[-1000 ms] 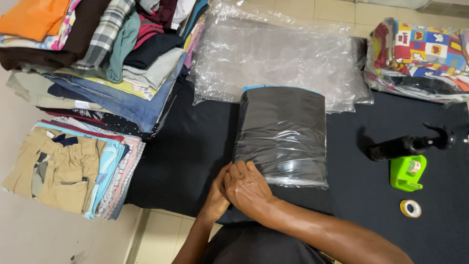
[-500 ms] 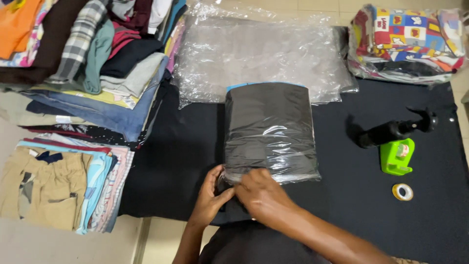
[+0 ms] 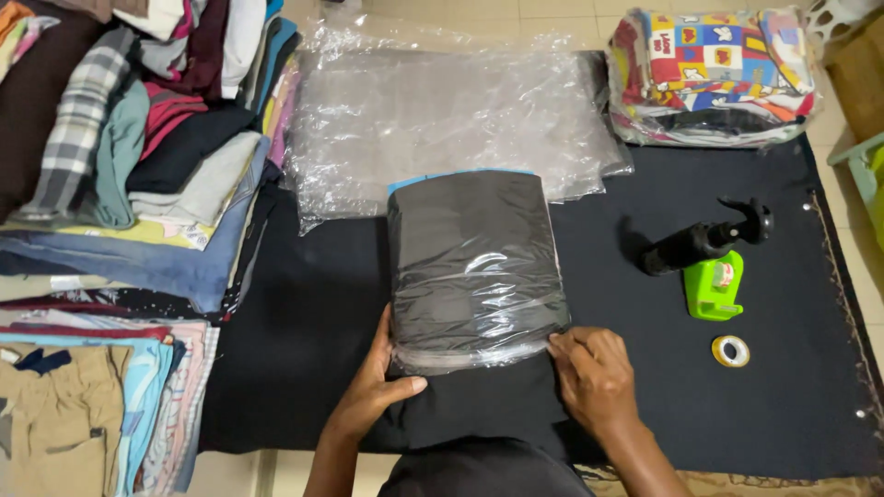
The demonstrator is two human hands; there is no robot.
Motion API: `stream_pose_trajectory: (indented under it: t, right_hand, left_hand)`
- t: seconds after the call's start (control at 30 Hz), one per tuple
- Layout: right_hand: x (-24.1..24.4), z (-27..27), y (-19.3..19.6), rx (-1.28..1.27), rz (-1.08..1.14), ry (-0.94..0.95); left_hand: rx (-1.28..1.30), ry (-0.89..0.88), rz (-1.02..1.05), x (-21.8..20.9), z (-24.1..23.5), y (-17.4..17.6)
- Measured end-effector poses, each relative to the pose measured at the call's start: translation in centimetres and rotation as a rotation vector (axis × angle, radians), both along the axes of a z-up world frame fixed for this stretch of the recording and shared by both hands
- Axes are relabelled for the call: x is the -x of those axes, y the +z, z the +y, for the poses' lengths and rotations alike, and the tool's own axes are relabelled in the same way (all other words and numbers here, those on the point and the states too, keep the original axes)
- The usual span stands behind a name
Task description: Packing folded clothes into plastic bags and sealing them with tape.
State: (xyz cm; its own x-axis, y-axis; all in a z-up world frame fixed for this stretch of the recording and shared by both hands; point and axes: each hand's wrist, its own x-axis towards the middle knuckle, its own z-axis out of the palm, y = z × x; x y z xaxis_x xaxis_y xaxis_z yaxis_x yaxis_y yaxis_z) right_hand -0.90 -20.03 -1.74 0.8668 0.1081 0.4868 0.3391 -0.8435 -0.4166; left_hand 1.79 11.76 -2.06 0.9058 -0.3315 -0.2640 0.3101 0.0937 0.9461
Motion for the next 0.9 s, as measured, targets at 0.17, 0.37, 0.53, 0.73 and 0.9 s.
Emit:
stream_pose_trajectory:
  t: [0.17, 0.37, 0.53, 0.73, 0.9]
  right_hand:
    - [0.0, 1.3, 0.1, -0.126, -0.193, 0.036]
    - [0.4, 0.7, -5.5, -0.207, -0.234, 0.082]
    - [0.9, 0.5, -7.3, -0.177, -0.2, 0.047]
    - [0.9, 0.4, -7.3, -0.224, -0.235, 0.082]
    - [1.1, 0.1, -9.0, -0.192, -0.288, 0.065]
  left_hand:
    - [0.005, 0.047, -0.078, 0.3, -0.5, -0.8]
    - [-0.091, 0.147, 0.046, 0.5, -1.1, -0.1]
    - [-0.151, 0.156, 0.064, 0.6, -1.2, -1.3]
    - [-0.17, 0.206, 0.073, 1.3, -1.1, -2.5]
    - [-0.231, 0.165, 0.053, 1.6, -0.9, -2.4]
